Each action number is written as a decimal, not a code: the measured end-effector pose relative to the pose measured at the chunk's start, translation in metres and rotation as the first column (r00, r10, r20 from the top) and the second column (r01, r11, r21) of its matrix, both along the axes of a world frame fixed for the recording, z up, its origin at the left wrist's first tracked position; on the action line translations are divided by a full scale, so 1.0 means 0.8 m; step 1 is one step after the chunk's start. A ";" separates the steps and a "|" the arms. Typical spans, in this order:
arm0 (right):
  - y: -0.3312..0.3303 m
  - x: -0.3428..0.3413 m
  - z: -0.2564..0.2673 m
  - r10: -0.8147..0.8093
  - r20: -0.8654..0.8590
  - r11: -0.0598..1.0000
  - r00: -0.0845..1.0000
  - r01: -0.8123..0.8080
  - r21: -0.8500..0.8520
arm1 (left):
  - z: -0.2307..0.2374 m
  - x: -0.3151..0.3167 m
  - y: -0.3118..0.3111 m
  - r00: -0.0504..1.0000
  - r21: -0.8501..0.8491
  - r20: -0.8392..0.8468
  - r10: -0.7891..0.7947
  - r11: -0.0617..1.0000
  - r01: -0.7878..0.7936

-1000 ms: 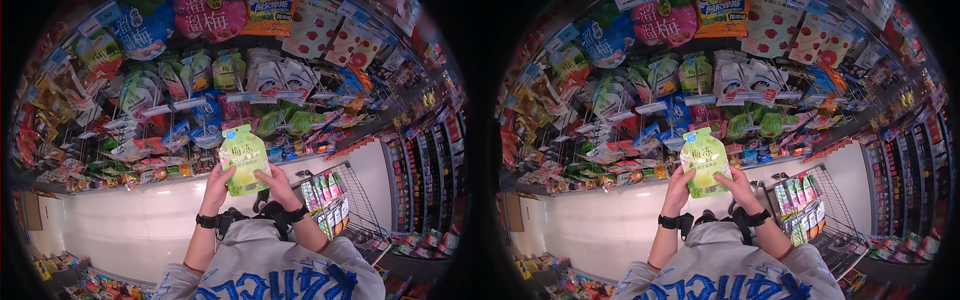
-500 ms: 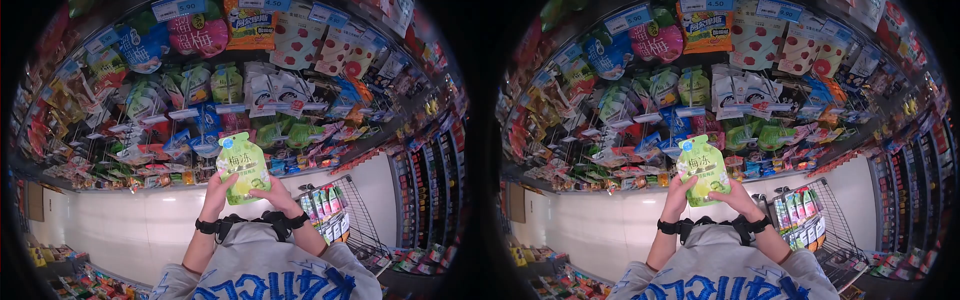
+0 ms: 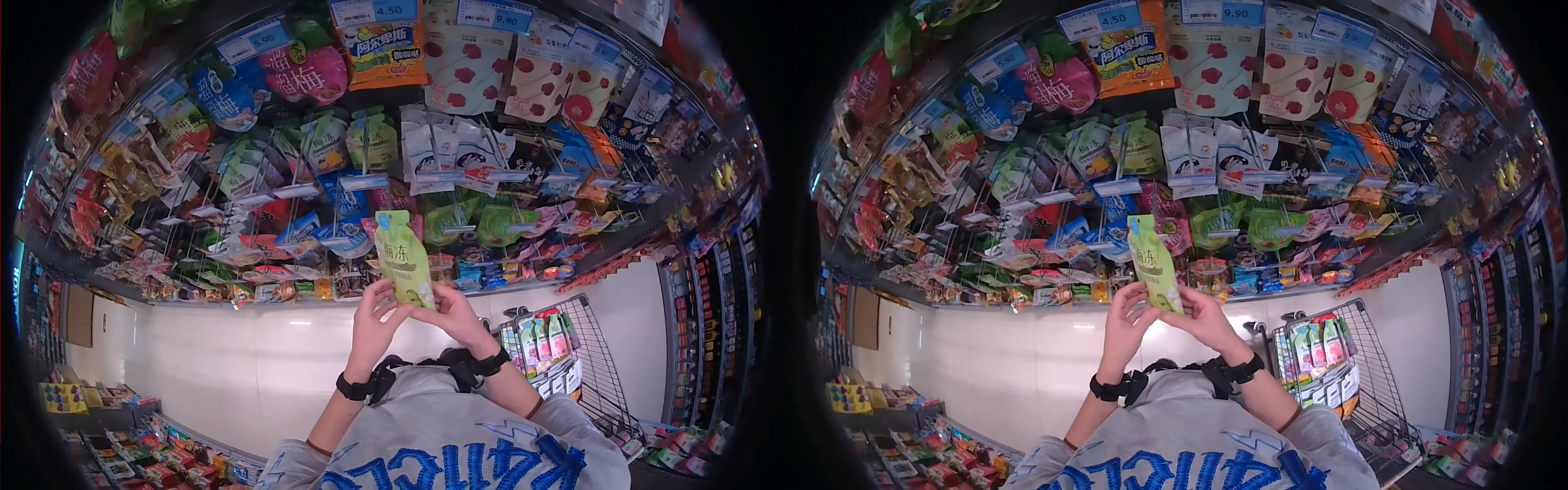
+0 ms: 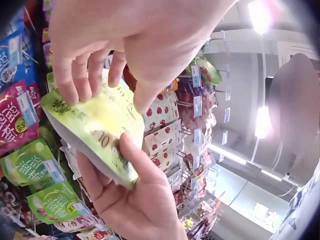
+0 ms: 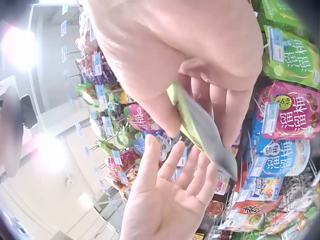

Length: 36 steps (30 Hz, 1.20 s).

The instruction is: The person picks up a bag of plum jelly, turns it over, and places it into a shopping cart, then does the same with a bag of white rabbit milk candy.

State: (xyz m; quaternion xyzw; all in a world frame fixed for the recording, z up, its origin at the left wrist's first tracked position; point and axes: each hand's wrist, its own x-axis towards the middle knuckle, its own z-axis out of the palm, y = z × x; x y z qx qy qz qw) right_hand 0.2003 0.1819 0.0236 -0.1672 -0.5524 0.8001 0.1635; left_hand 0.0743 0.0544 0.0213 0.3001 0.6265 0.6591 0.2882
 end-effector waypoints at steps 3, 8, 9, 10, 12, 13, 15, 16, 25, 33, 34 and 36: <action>0.002 0.007 0.003 0.119 -0.088 0.991 0.989 -0.113 0.065 | 0.005 0.006 -0.003 0.989 0.049 0.148 0.021 0.998 -0.029; 0.006 0.016 -0.002 0.072 0.020 0.977 0.997 -0.074 0.198 | 0.002 0.000 -0.011 0.775 0.162 0.631 -0.022 0.981 -0.105; 0.008 0.016 -0.007 0.075 0.017 0.977 0.997 -0.077 0.197 | 0.003 0.002 -0.013 0.777 0.160 0.629 -0.018 0.981 -0.107; 0.011 0.016 -0.011 -0.038 -0.011 0.968 0.999 0.039 0.249 | 0.006 0.005 -0.014 0.766 0.156 0.643 -0.010 0.981 -0.118; 0.012 0.017 -0.014 -0.153 -0.047 0.942 0.987 0.160 0.295 | 0.006 0.009 -0.015 0.757 0.150 0.654 -0.004 0.981 -0.125; 0.012 0.016 -0.013 -0.209 -0.057 0.932 0.976 0.217 0.289 | 0.006 0.010 -0.015 0.761 0.143 0.649 0.000 0.982 -0.122; 0.009 0.018 -0.007 -0.270 -0.065 0.919 0.961 0.278 0.281 | 0.006 0.012 -0.016 0.764 0.133 0.645 0.000 0.985 -0.113; 0.006 0.019 0.001 -0.233 -0.071 0.964 0.970 0.240 0.117 | 0.007 0.014 -0.017 0.772 0.115 0.636 -0.002 0.989 -0.092; -0.002 0.030 -0.006 -0.020 -0.050 0.994 0.999 0.015 -0.106 | 0.012 0.025 -0.019 0.795 0.109 0.604 -0.057 0.994 -0.012; -0.011 0.029 0.001 -0.006 -0.068 0.989 0.998 -0.004 -0.149 | 0.017 0.024 -0.026 0.781 0.150 0.620 -0.083 0.989 -0.014; -0.013 0.028 0.002 0.004 -0.072 0.992 0.997 -0.013 -0.127 | 0.016 0.024 -0.026 0.781 0.160 0.619 -0.084 0.987 -0.021; -0.015 0.027 0.002 0.015 -0.076 0.994 0.997 -0.023 -0.104 | 0.016 0.023 -0.027 0.781 0.171 0.619 -0.085 0.985 -0.029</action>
